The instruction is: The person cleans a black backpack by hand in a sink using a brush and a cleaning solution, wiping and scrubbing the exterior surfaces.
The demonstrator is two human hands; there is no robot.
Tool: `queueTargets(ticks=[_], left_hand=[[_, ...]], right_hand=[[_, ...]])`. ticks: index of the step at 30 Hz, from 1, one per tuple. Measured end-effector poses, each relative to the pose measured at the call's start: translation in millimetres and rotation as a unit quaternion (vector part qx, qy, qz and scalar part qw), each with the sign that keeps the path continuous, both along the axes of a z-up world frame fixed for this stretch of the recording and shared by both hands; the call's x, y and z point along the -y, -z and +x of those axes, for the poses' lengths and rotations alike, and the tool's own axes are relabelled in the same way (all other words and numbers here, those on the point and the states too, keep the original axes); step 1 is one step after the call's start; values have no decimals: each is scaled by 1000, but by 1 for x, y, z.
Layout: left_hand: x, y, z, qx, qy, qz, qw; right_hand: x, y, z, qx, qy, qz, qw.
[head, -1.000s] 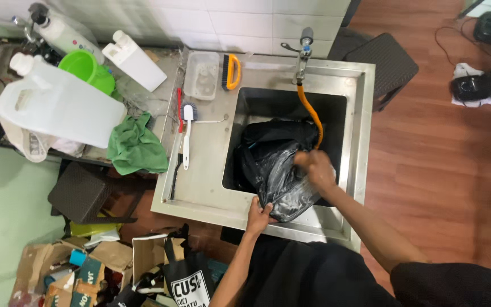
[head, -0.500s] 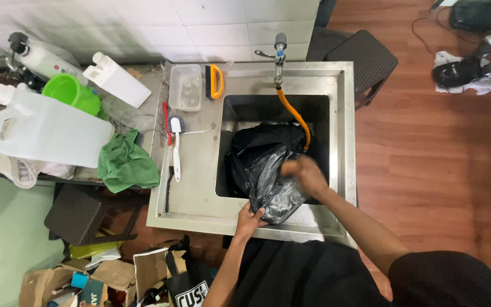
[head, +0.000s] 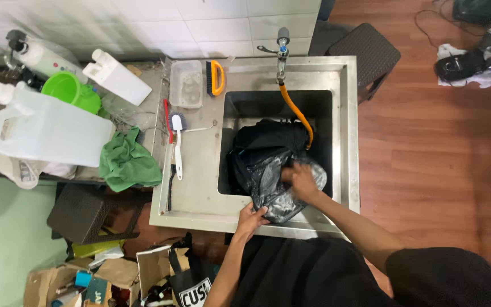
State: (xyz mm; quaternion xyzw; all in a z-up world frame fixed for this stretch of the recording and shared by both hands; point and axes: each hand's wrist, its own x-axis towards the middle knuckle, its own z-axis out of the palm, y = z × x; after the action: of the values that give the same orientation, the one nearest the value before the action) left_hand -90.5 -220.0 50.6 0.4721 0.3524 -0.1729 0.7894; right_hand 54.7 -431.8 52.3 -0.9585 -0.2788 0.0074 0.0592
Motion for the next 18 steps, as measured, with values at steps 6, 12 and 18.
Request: queueTargets(ticks=[6, 12, 18], left_hand=[[-8, -8, 3, -15, 19, 20, 1000], [-12, 22, 14, -21, 58, 23, 998], [-42, 23, 25, -22, 131, 45, 990]], right_hand=[[12, -38, 21, -321, 59, 141, 935], [-45, -4, 38, -26, 333, 375, 865], [-101, 34, 6, 67, -21, 478, 876]])
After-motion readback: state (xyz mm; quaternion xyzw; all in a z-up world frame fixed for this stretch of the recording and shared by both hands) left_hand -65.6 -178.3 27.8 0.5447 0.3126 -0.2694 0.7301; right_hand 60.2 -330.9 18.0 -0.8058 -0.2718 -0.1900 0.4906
